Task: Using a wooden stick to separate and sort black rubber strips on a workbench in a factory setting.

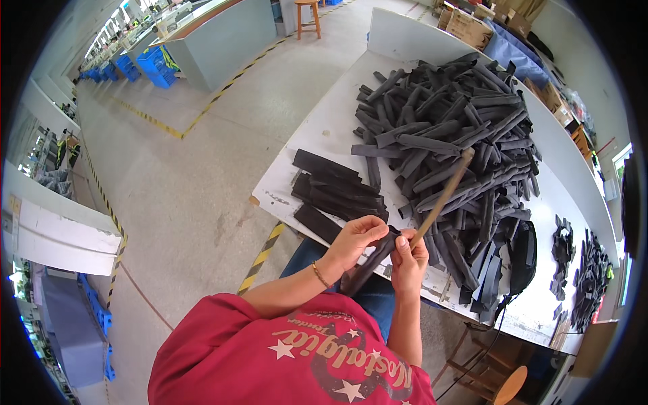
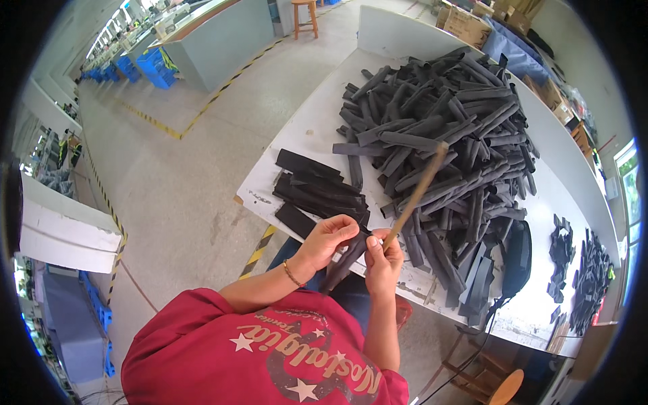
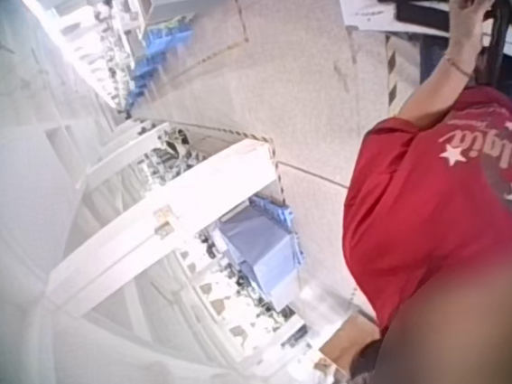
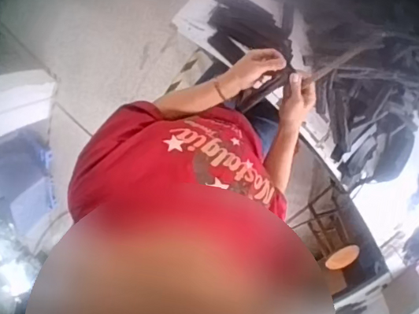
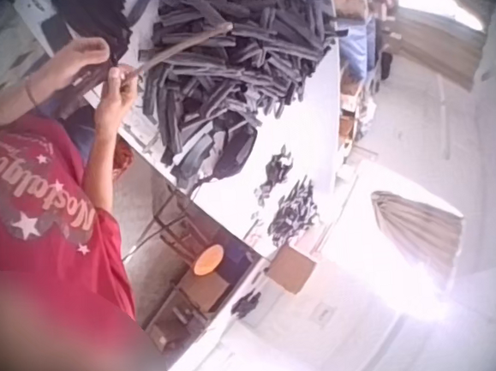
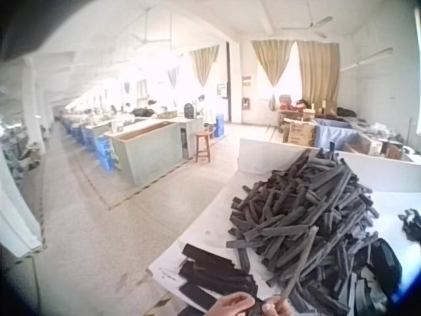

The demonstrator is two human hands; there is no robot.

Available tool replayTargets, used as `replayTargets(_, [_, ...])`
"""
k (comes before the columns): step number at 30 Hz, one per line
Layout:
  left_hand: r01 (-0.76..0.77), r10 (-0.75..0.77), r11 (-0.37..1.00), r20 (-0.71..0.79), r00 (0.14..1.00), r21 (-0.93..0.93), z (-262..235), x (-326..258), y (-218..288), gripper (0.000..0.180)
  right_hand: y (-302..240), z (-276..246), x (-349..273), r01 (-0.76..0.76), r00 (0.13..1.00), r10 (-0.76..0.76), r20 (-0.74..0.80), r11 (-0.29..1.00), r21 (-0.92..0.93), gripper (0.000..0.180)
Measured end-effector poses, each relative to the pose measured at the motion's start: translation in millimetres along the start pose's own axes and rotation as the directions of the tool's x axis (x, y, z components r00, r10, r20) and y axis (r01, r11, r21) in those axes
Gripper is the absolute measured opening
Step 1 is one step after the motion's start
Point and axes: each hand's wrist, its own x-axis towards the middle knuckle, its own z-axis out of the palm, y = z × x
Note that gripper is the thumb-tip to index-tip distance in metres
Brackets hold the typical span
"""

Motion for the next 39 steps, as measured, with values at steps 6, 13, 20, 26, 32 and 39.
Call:
replayTargets(6, [-0.02, 0.002, 0.957, 0.063, 0.998, 0.29, 7, -4, -12, 0.033, 13, 2, 11, 0.073, 0.981, -0.036, -0.188, 0.978, 0.194, 0.007])
replayTargets(13, [-0.036, -0.191, 0.794, 0.306, 0.933, 0.606, -3, -7, -39, 0.012, 8, -15, 26, 0.07, 0.91, -0.125, -0.395, 0.986, -0.15, 0.004])
replayTargets(20, [0.15, -0.295, 0.845, 0.212, 0.932, 0.514, -7, 5, -37, 0.013, -6, -41, 35, 0.142, 0.91, -0.079, -0.407, 0.982, 0.128, 0.027])
replayTargets(26, [0.057, -0.291, 0.789, 0.29, 0.912, 0.611, 1, 2, -42, 0.016, 9, -39, 24, -0.052, 0.976, 0.028, -0.217, 0.993, -0.106, 0.013])
replayTargets(32, [0.228, -0.376, 0.806, 0.176, 0.91, 0.546, -4, 3, -33, 0.019, -33, -31, 108, 0.131, 0.878, -0.237, -0.415, 0.955, -0.267, 0.015])
replayTargets(39, [-0.144, 0.105, 0.602, 0.101, 0.989, 0.785, -31, 8, -13, 0.012, -71, -54, 163, 0.246, 0.738, -0.585, -0.336, 0.696, -0.674, 0.037])
